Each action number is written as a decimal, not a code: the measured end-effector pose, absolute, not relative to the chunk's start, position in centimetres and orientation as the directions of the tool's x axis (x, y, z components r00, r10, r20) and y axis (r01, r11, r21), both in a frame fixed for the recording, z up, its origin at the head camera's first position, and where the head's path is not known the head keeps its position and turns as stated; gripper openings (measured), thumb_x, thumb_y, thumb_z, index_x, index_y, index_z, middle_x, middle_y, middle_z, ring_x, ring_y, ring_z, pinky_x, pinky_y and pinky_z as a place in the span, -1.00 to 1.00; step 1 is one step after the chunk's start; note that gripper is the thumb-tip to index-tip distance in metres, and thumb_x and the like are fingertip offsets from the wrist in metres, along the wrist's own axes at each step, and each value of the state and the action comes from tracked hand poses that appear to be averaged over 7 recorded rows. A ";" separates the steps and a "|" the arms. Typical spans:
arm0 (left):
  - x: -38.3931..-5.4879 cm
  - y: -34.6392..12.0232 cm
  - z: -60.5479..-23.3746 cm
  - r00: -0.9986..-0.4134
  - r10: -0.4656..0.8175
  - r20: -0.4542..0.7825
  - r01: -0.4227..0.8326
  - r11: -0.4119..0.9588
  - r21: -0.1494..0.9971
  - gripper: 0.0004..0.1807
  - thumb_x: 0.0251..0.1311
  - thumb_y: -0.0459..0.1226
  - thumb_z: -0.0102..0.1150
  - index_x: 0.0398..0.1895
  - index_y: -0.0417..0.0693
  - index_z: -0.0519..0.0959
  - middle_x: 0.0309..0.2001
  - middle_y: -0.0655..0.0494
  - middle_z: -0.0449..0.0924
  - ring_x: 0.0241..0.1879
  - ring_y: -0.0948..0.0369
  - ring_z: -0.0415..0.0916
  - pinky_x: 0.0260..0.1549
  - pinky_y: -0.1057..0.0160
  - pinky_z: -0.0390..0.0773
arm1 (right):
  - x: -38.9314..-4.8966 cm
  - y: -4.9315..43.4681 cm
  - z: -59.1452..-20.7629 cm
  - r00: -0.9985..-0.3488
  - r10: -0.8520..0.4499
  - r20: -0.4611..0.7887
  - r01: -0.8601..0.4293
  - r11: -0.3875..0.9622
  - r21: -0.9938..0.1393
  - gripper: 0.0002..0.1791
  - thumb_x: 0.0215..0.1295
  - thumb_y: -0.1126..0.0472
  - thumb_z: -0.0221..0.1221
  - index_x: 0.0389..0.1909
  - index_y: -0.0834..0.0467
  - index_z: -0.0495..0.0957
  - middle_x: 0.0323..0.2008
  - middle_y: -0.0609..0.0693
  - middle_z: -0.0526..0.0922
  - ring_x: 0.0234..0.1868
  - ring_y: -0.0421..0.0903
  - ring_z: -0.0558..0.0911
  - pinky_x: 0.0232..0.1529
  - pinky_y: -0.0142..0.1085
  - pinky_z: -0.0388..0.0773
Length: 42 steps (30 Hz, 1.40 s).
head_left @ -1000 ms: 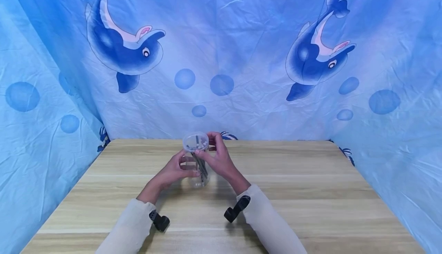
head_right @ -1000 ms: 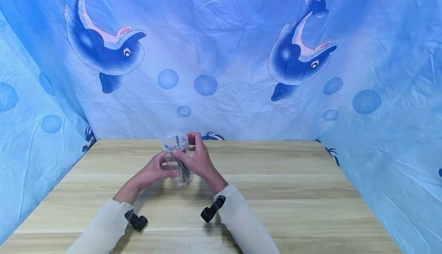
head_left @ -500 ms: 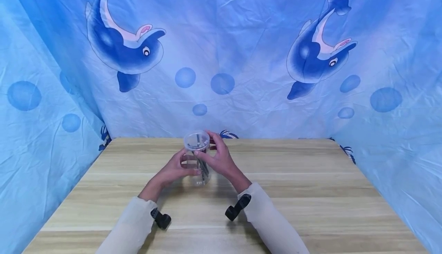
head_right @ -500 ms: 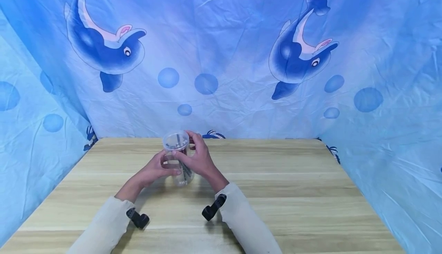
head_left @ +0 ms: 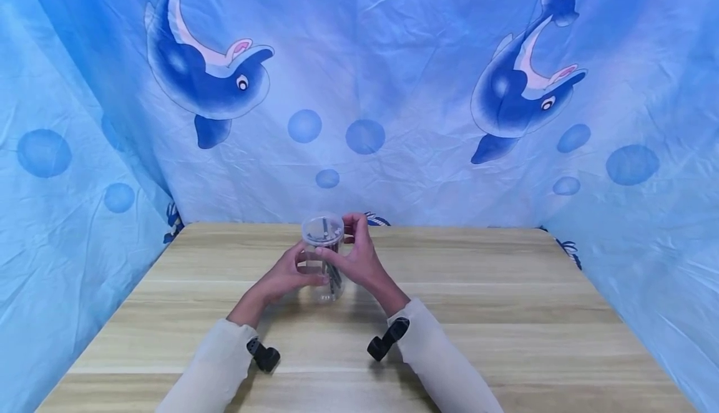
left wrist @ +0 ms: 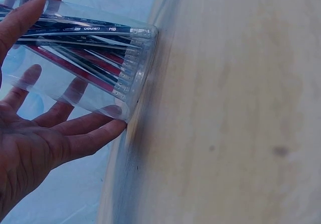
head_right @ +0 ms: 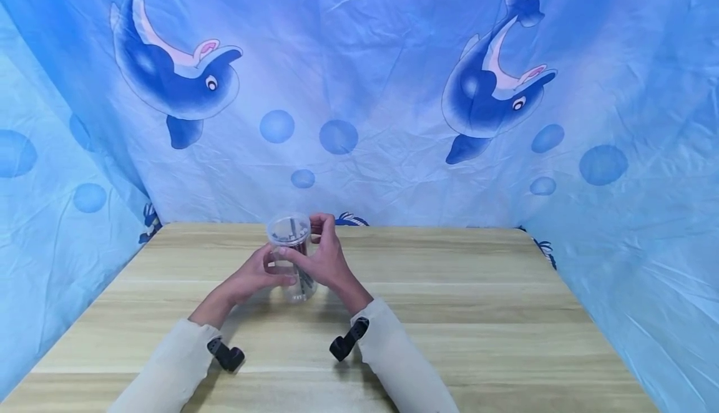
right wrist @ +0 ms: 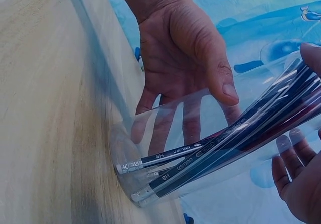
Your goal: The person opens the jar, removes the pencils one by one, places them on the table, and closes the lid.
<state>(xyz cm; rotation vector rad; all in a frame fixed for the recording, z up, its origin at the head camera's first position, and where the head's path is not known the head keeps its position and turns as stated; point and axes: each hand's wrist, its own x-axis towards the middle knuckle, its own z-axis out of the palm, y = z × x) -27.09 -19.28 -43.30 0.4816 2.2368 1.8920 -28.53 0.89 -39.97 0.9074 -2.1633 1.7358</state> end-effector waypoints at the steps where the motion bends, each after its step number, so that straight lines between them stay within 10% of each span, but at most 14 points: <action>1: -27.1 -19.2 -43.3 -0.932 0.353 0.077 0.135 0.141 0.981 0.03 0.03 -0.36 0.50 0.54 0.16 0.12 0.31 -0.27 0.33 0.19 -0.27 0.45 0.15 -0.13 0.49 | -28.6 0.9 -40.0 -0.781 -0.321 0.535 -0.592 0.109 -0.799 -0.21 0.15 -0.05 0.41 0.21 0.14 0.15 0.05 0.07 0.41 0.08 -0.02 0.48 0.08 0.08 0.48; 28: -26.9 -19.3 -43.6 -0.936 0.343 0.075 0.135 0.154 0.979 0.05 0.05 -0.37 0.49 0.56 0.21 0.09 0.32 -0.25 0.33 0.18 -0.22 0.47 0.14 -0.13 0.50 | -28.3 0.5 -40.2 -0.773 -0.318 0.549 -0.615 0.165 -0.771 -0.09 0.19 -0.05 0.38 0.50 0.08 0.19 0.16 0.05 0.45 0.10 -0.06 0.49 0.07 -0.08 0.51; 42: -26.9 -19.1 -43.4 -0.939 0.337 0.070 0.128 0.152 0.980 0.06 0.03 -0.34 0.51 0.55 0.32 0.11 0.32 -0.20 0.35 0.20 -0.21 0.45 0.12 -0.12 0.51 | -28.4 0.6 -40.3 -0.762 -0.298 0.575 -0.627 0.121 -0.770 -0.25 0.19 -0.10 0.35 0.25 0.12 0.22 0.06 0.00 0.47 0.06 -0.09 0.47 0.05 -0.10 0.49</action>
